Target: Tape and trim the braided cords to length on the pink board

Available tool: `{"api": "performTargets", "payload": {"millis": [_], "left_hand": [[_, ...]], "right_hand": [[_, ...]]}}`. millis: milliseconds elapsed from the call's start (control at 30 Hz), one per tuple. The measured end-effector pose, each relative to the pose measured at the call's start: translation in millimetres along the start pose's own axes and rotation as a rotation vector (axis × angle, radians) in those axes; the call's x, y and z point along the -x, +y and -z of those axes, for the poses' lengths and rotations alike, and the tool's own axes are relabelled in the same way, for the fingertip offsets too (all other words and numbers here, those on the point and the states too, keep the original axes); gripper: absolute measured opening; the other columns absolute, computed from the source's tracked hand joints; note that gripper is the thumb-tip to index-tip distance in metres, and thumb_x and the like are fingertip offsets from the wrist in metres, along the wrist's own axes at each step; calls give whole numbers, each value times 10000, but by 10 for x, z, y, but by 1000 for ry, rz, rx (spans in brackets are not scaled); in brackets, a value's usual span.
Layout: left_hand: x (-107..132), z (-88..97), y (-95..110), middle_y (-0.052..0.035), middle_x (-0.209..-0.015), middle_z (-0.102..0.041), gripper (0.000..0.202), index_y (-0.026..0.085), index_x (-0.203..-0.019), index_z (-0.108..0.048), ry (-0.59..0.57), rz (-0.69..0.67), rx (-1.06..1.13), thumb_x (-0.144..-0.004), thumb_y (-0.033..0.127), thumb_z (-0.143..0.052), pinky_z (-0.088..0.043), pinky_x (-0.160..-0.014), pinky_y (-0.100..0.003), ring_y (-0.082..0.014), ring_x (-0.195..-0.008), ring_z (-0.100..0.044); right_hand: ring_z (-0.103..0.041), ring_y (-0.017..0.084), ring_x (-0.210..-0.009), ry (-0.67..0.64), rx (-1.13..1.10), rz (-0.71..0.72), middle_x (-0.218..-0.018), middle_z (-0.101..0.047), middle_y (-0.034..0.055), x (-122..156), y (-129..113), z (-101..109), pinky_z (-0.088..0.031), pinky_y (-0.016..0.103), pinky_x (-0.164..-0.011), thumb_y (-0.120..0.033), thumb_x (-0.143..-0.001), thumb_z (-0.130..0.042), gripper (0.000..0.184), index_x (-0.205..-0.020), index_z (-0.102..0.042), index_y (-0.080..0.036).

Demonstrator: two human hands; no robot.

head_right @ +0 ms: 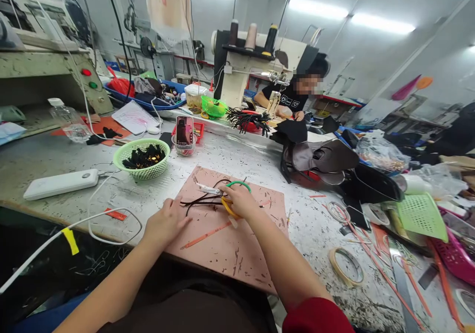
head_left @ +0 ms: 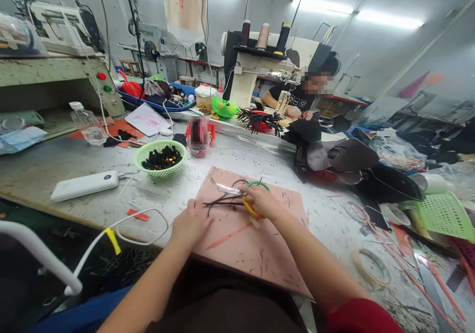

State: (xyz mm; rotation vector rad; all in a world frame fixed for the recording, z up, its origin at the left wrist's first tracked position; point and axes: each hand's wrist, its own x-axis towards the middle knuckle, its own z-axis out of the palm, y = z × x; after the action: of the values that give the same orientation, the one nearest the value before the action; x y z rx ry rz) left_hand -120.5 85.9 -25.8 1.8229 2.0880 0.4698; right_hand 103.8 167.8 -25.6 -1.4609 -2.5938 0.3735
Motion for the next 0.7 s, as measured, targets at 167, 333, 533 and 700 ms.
{"api": "performTargets", "payload": {"millis": [167, 333, 533, 700], "left_hand": [[-223, 39, -26, -102, -1210, -488, 242, 198, -990, -585, -92, -116, -237, -824, 321, -460, -454, -631, -336, -226, -788, -628], [-346, 8, 17, -81, -937, -589, 274, 167, -872, -593, -118, -208, -358, -876, 175, -319, -435, -625, -312, -221, -800, -621], [-495, -64, 121, -132, -925, -591, 268, 124, -878, -588, -150, -253, -408, -811, 64, -335, -449, -587, -334, -243, -752, -626], [-660, -167, 242, -120, -898, -608, 291, 125, -877, -589, -148, -281, -384, -776, 9, -342, -453, -631, -327, -223, -774, -617]], "right_hand": [[-571, 229, -905, -99, -58, 24, -1039, -625, 76, -214, 243, 142, -423, 293, -741, -165, -735, -560, 486, -1210, -526, -261], [-609, 199, -814, -129, -134, 14, -942, -667, 35, -177, 353, 192, -445, 261, -675, -225, -739, -562, 515, -1246, -492, -285], [-602, 204, -857, -116, -128, 13, -1037, -641, 61, -74, 589, 172, -444, 270, -711, -257, -730, -572, 463, -1193, -552, -266], [-586, 229, -891, -35, -52, -123, -1030, -653, 68, -186, 994, 274, -426, 274, -705, -249, -739, -559, 432, -1170, -565, -268]]}}
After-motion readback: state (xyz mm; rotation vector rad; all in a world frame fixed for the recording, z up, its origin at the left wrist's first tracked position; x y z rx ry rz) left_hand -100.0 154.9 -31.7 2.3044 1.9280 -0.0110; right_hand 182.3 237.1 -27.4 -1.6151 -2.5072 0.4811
